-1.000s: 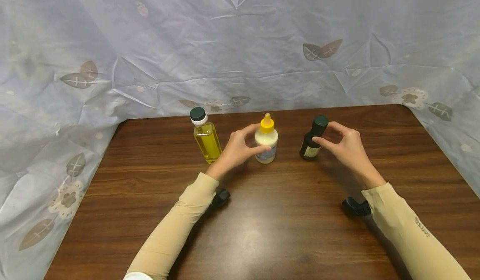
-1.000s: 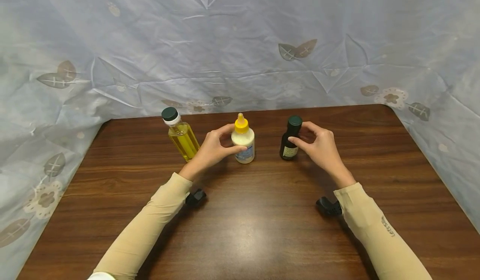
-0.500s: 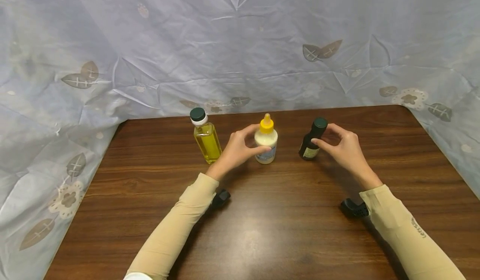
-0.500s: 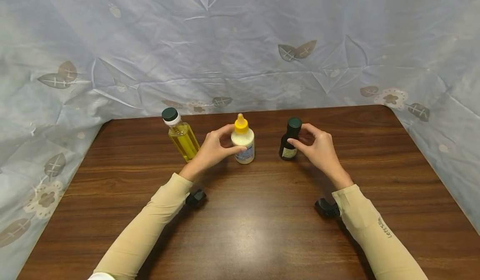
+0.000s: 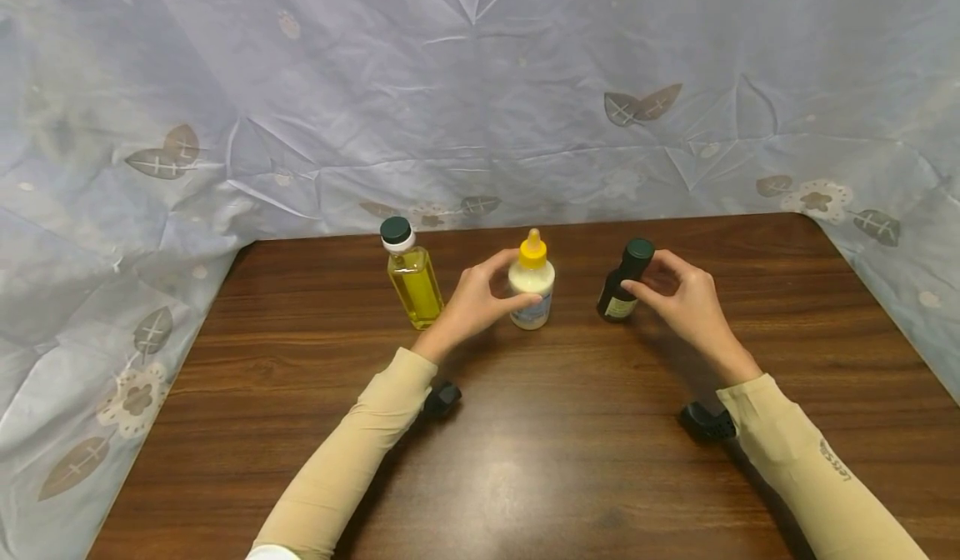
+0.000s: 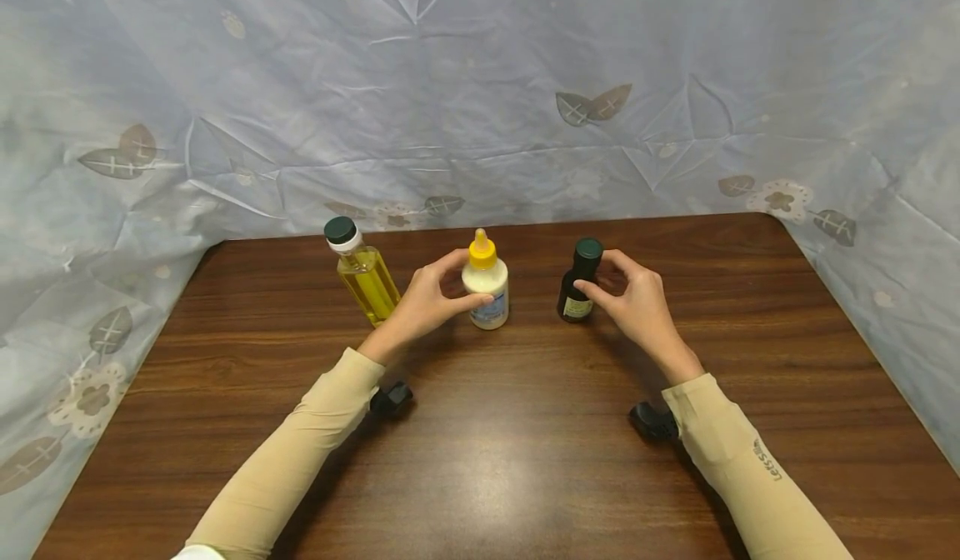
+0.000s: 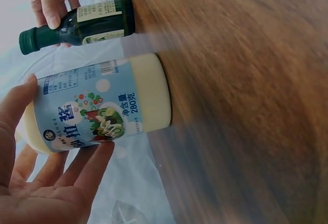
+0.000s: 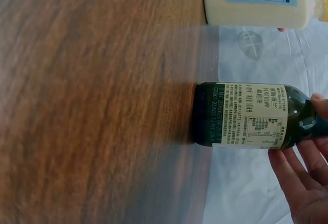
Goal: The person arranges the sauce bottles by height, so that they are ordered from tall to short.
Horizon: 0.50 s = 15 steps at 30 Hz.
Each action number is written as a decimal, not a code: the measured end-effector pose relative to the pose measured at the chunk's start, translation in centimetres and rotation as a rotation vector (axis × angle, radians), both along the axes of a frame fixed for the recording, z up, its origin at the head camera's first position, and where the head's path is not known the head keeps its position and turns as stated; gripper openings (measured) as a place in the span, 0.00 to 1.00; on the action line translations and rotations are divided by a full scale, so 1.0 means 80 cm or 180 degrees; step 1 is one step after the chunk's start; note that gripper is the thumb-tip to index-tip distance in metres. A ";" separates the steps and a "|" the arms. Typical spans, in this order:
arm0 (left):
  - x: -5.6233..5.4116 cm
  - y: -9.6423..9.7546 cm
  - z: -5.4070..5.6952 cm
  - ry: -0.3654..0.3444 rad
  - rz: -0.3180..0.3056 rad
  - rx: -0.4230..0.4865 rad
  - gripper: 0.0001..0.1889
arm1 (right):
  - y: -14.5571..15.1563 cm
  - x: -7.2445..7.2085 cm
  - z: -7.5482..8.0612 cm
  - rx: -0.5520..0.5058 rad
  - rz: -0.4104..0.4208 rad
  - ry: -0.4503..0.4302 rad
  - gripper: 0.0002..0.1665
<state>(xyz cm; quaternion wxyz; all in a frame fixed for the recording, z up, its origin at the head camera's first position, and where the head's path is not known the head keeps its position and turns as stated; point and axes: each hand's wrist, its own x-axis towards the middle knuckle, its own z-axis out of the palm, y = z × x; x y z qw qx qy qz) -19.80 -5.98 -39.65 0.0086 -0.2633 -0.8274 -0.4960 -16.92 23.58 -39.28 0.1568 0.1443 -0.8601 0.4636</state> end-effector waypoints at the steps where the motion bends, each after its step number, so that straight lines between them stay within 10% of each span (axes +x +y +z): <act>1: 0.000 0.000 0.001 0.0014 0.0003 -0.0017 0.32 | 0.002 -0.002 -0.004 0.0011 -0.0009 0.0008 0.17; 15: 0.041 -0.001 0.013 -0.0133 0.0186 -0.0232 0.51 | 0.008 0.034 0.004 0.0562 -0.0096 0.0248 0.31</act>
